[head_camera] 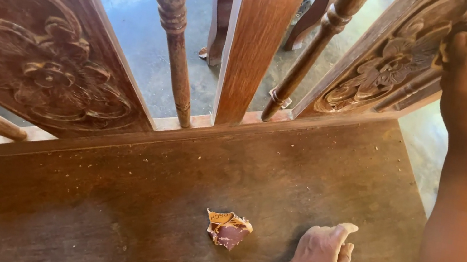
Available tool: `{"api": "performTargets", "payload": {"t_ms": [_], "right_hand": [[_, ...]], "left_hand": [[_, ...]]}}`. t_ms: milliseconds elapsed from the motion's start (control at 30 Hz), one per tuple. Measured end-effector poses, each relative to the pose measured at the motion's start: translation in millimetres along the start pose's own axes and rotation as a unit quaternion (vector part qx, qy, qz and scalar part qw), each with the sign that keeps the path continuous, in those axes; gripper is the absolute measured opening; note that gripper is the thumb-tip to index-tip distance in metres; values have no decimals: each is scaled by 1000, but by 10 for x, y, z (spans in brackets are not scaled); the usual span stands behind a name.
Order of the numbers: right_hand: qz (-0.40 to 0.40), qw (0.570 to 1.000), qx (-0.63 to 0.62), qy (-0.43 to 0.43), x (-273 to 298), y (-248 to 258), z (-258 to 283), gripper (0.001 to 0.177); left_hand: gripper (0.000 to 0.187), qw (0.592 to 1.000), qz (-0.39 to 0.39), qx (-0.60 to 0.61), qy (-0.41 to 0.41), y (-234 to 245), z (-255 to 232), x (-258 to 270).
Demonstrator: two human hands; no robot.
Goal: Sanding the intricate carvings of a wooden chair backrest using sandpaper
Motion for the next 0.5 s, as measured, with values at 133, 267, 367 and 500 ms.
{"api": "performTargets", "payload": {"t_ms": [133,267,367,500], "right_hand": [[23,999,36,-31,-16,154,-3,31],[117,977,166,-68,-99,83,276,9],[73,982,172,4,-93,24,310,9],[53,978,201,27,-43,-36,162,27]], "left_hand": [[32,1000,-7,3,-17,13,-53,-5],[31,1000,-2,7,-8,22,-61,-1],[32,1000,-5,6,0,26,-50,8],[31,1000,-6,4,-12,26,-59,-1]]}}
Point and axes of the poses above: each hand's wrist, its own x-axis away from the middle knuckle, its own y-axis out of the back of the hand, z = x × y, the point moved 10 cm from there along -x, towards the middle knuckle, and after that the axes turned 12 degrees about y, right-handed, at the moved point
